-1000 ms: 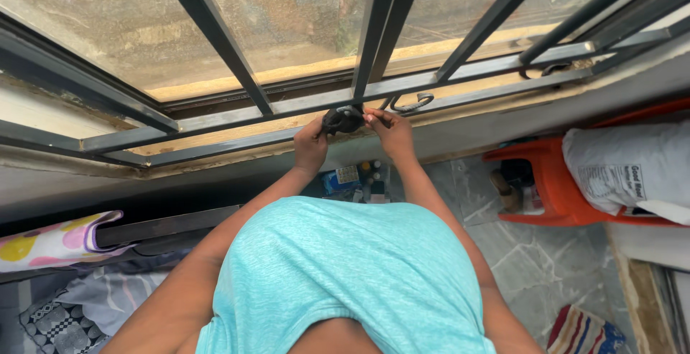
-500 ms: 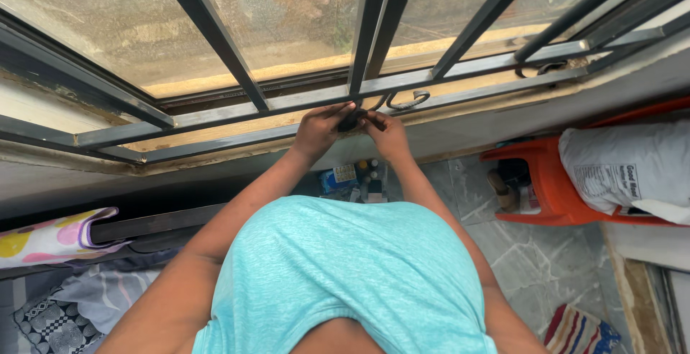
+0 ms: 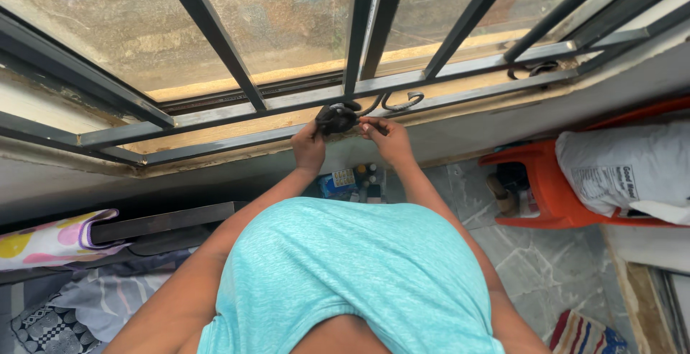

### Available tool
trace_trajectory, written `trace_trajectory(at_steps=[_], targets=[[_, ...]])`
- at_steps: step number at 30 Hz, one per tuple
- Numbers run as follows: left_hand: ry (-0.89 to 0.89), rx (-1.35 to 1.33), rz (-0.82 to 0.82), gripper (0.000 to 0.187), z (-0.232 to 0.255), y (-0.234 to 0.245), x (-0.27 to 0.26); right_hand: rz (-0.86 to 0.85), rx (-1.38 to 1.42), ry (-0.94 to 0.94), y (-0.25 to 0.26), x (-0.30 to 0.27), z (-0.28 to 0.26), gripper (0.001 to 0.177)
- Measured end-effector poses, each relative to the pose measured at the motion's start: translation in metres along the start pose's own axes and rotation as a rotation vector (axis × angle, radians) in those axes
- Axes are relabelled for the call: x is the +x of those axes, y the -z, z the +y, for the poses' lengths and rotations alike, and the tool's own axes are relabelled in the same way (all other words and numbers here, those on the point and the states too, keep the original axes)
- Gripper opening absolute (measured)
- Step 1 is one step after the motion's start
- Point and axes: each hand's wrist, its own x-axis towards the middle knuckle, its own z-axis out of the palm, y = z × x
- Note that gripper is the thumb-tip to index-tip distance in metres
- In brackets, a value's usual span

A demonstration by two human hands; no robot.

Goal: The person wipes the metal track and frame of a window using a dark cloth, cleaning multiple sections by hand and dipping the cloth into a small container of liquid.

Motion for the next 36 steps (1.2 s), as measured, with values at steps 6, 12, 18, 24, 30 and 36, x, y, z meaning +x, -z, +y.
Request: trace_trajectory(at_steps=[6,12,18,24,30,36], targets=[[0.180,-0.020,0.021,0.020,-0.015,-0.005,-0.022,-0.076,-0.005,-0.042,-0.006,0.001,0.007,0.032],[0.358,-0.115,-0.179,0.022,0.001,-0.011,-0.066,-0.030,0.120,-0.315,-0.030,-0.016,0.003,0.045],[0.045,-0.047,-0.326,0.024,0.017,-0.007,-0.056,0.026,0.193,0.026,-0.023,-0.009,0.037,0.036],[0.110,-0.058,-0.160,0.017,0.030,0.013,-0.014,0.317,-0.648,0.719,-0.030,-0.021,0.006,0.038],[0.109,-0.062,-0.176,0.021,0.011,0.012,0.021,-0.044,-0.843,0.383,-0.074,-0.010,0.014,0.053],[0.272,-0.087,-0.233,0.022,0.007,0.002,0.032,-0.224,-1.627,0.507,-0.031,0.007,-0.006,0.060]])
